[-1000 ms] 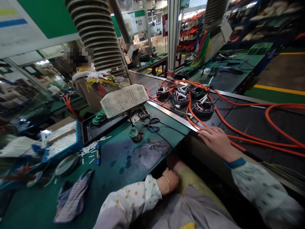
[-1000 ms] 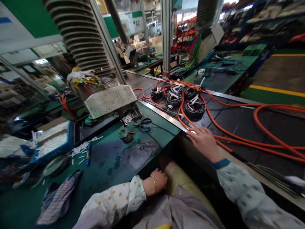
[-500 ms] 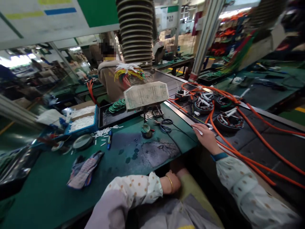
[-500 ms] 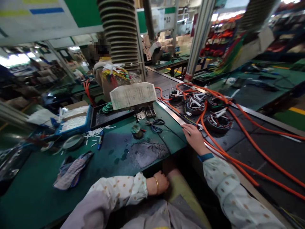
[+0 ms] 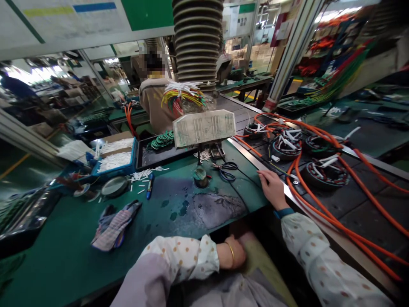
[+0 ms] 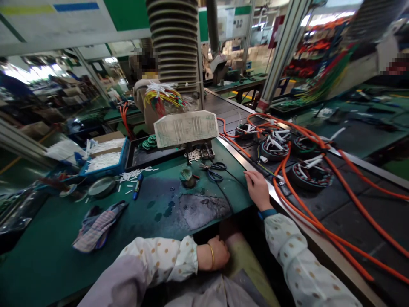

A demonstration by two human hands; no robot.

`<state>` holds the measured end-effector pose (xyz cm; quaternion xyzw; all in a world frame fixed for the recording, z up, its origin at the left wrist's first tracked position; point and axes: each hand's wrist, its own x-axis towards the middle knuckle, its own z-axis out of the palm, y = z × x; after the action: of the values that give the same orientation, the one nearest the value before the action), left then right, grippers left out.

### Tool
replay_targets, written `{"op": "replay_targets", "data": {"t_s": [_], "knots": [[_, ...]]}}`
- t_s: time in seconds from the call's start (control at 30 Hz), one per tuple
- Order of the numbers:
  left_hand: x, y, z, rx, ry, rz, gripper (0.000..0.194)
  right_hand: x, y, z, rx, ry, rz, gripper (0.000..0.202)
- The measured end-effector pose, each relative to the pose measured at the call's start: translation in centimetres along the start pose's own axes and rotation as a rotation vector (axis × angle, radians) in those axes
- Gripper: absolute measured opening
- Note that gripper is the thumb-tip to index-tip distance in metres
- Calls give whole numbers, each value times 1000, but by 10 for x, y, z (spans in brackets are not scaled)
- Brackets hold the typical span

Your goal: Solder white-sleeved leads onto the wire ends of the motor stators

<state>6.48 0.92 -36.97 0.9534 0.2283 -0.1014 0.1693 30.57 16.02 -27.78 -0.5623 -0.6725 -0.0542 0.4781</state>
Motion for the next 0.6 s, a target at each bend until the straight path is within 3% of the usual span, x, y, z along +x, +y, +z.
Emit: {"op": "replay_targets", "data": {"t_s": [0.07,0.13,0.33,0.5,0.6], "knots": [[-3,2,-6,52,-170,-16,12,1,0,2,3,-6,4,40],[-7,4,-12,96,-242,-34,16,1,-1,3,5,-10,8,39],[-13,8,-22,80,-270,-29,27,1,-3,4,1,-20,18,39],[-11,10,-19,14,-262,-64,23,0,-2,2,-15,-28,18,38],[-8,11,-16,-71,-189,-111,14,0,-1,1,-27,-34,14,39]]}}
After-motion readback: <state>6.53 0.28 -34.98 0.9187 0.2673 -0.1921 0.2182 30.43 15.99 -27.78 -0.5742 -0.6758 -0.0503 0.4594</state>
